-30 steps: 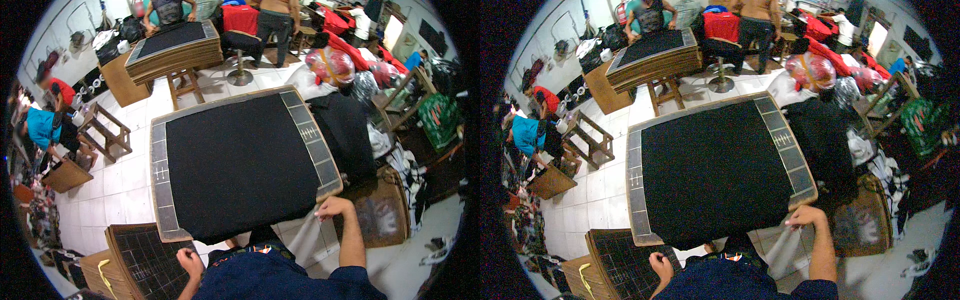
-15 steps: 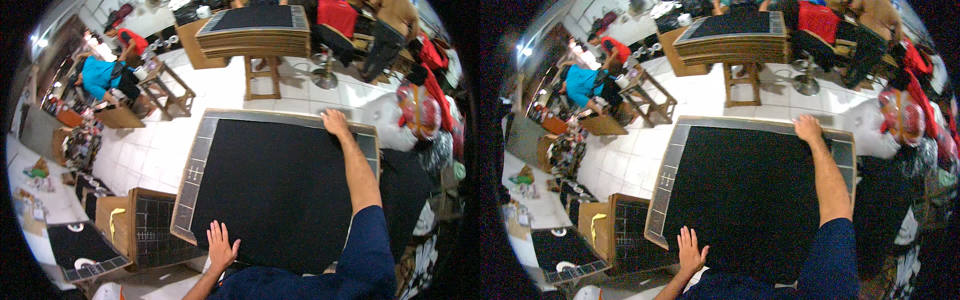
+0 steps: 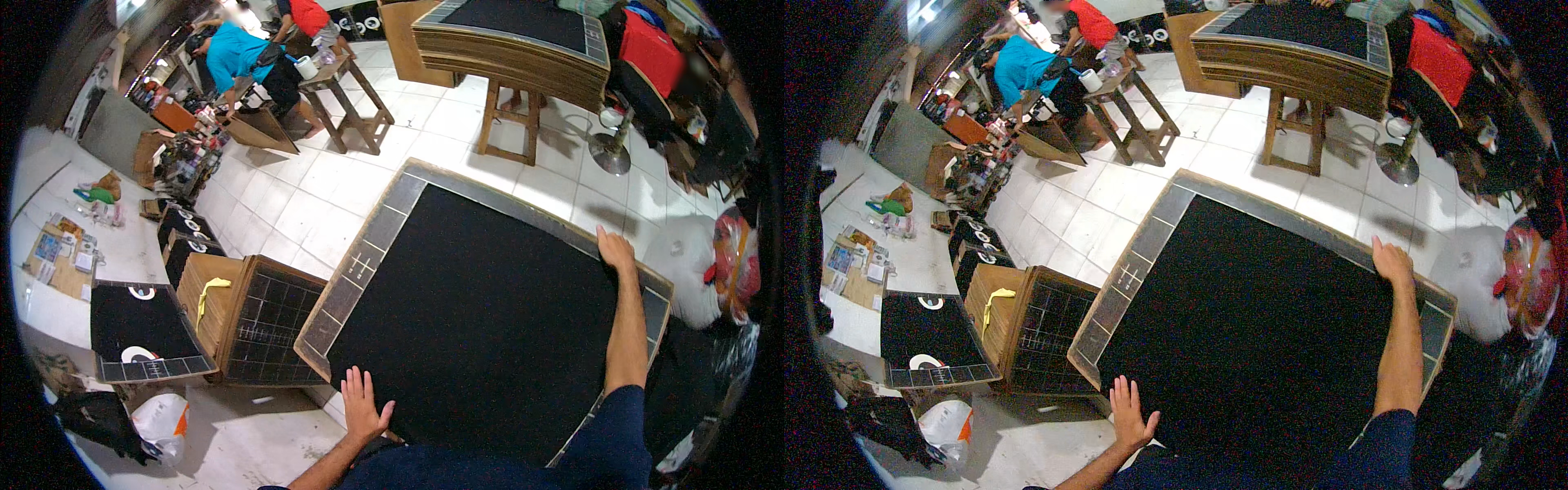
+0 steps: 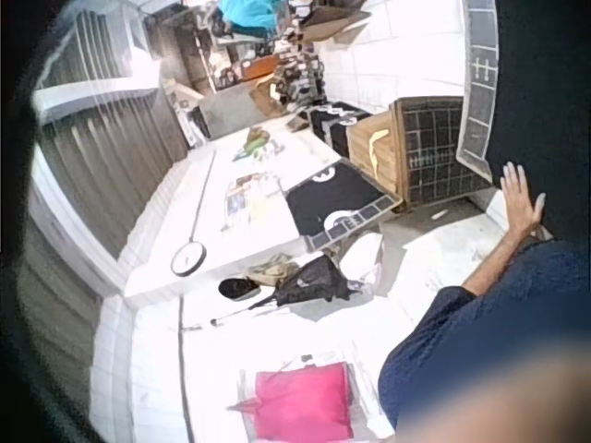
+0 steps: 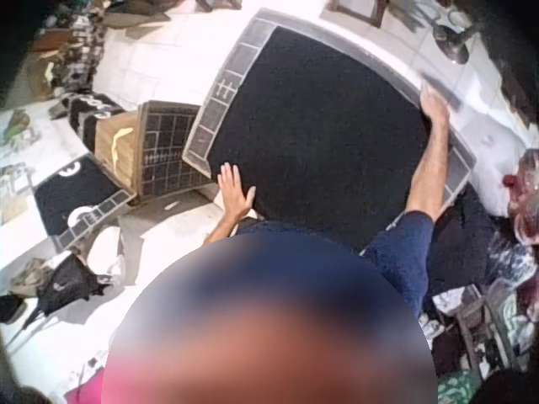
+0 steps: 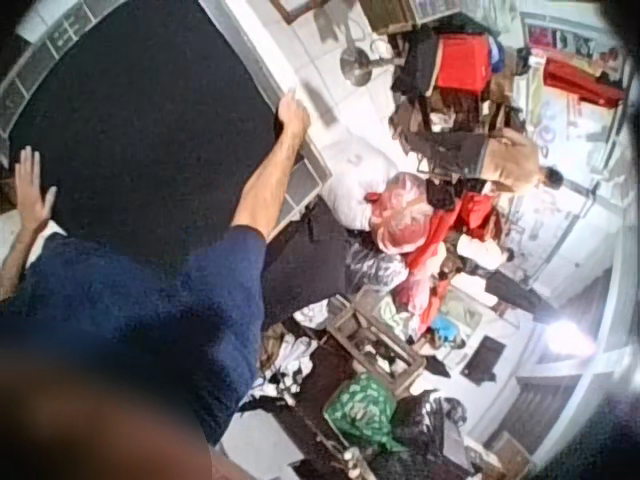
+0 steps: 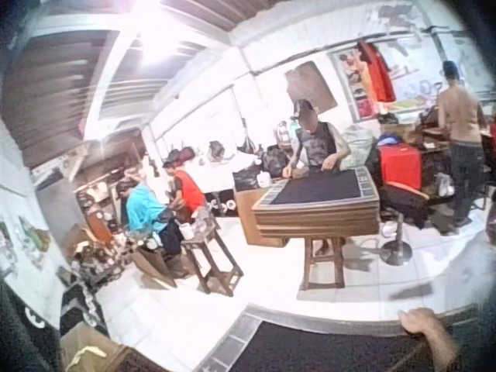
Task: The person picks up a stack of gridded boards and places a black fabric sheet onto one board, smoothing it down. They then pick up another board, place it on a workbench, and repeat the process of laying and smoothing the fabric. The person continues to handle multiple boards and fabric sheets in a workshop setting.
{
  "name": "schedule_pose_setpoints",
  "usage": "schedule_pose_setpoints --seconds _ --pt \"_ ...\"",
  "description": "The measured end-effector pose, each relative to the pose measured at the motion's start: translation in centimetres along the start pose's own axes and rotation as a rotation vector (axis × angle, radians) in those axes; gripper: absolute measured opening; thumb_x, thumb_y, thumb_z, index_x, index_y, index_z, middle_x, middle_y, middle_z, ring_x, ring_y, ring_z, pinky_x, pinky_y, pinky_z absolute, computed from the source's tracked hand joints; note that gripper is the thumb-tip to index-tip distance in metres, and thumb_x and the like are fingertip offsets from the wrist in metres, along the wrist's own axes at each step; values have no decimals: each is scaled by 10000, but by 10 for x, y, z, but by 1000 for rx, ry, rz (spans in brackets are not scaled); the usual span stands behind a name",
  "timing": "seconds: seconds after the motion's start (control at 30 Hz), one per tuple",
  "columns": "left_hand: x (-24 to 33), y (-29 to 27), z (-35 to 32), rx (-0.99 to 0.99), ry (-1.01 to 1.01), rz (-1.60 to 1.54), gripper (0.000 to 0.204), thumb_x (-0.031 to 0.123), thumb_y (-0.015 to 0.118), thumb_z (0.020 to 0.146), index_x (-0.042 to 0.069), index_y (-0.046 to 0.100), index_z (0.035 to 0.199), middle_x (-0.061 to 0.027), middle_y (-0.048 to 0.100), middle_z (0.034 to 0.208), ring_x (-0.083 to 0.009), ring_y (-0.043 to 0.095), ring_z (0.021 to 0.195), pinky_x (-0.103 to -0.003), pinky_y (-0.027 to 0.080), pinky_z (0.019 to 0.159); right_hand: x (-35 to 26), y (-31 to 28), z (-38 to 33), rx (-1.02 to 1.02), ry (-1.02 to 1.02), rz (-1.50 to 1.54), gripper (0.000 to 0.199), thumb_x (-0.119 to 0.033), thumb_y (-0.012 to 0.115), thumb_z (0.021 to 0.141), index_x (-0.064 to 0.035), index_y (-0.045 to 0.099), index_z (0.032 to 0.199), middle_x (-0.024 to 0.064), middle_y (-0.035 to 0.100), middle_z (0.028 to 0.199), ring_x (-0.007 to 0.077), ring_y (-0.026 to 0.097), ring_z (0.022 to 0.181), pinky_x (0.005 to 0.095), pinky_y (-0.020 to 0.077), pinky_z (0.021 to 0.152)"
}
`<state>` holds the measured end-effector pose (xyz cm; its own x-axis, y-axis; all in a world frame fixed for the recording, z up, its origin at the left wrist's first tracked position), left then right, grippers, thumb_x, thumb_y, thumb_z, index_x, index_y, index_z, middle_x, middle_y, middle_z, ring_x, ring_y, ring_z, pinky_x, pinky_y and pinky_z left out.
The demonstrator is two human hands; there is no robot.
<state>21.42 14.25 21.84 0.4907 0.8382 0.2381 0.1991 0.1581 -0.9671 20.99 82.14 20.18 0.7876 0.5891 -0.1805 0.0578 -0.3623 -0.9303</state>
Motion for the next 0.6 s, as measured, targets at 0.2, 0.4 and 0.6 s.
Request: schedule_pose_setpoints --seconds 0.2,0.4,0.6 --pt "0 3 1 107 38 -89 930 495 663 890 -27 291 1564 -318 179 1642 -489 161 1528 -640 135 1202 -12 -7 -17 102 14 7 788 -579 282 1044 81 710 1091 317 681 1147 505 642 1100 567 477 1001" --pt "-1 5 1 148 43 -144 919 510 663 887 -3 312 1565 -274 190 1658 -461 163 1537 -615 137 1218 -46 -13 -56 508 -45 -61 630 -409 486 1052 12 409 1514 224 411 1571 362 333 1483 523 239 1212" --pt "5 -6 3 223 110 -233 822 504 584 967 -40 346 1537 -293 255 1627 -463 226 1517 -583 201 1218 -200 106 -264 457 -797 -212 738 -403 565 966 -5 353 1551 262 237 1649 485 162 1532 612 113 1242"
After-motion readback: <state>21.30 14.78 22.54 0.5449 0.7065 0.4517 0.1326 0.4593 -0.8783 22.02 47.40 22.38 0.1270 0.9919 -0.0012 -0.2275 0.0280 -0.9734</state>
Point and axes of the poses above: each hand's wrist, its own z-axis towards the middle knuckle, its own y-axis out of the palm, x = y × z, the point moved 3 cm from there along z, towards the middle knuckle
